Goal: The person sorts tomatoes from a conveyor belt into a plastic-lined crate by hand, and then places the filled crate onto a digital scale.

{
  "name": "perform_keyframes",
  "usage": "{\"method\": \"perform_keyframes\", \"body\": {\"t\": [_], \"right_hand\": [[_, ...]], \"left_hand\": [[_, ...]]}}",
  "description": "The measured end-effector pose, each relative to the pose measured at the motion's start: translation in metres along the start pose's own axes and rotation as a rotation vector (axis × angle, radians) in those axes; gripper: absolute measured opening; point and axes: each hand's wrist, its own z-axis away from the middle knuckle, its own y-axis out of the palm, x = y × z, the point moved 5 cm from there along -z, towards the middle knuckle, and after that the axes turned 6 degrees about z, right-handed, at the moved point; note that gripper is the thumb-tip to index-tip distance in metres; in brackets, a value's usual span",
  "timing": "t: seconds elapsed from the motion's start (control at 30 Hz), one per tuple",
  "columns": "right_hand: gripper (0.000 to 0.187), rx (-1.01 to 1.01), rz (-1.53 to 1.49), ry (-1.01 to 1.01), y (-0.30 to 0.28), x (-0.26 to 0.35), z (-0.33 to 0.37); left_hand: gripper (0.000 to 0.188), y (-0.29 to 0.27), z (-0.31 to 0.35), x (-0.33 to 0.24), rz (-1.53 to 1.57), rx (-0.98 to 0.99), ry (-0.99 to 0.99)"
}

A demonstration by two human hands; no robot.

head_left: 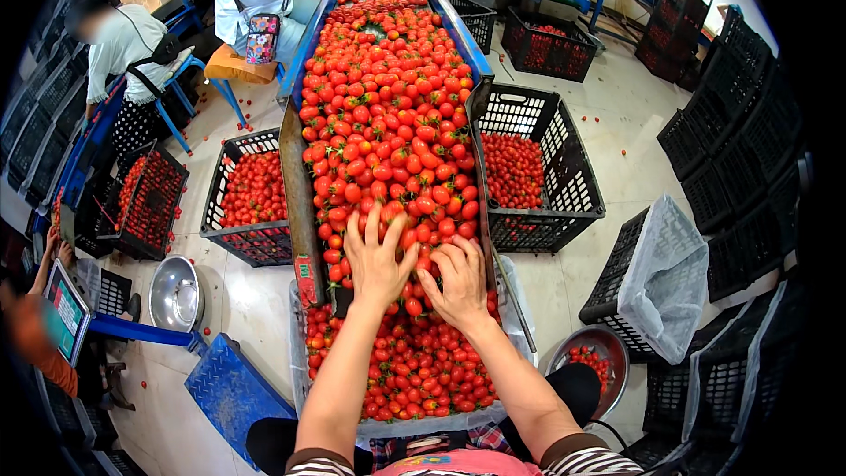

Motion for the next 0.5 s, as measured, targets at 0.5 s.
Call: {"method": "perform_keyframes", "body": {"t": [0.5], "right_hand": [[0.025,-0.227,0.085,0.039,-0.028,0.018,-0.014]], "left_hand": [[0.029,-0.031,0.033,0.019,0.144,-0.089,-0.154]]}}
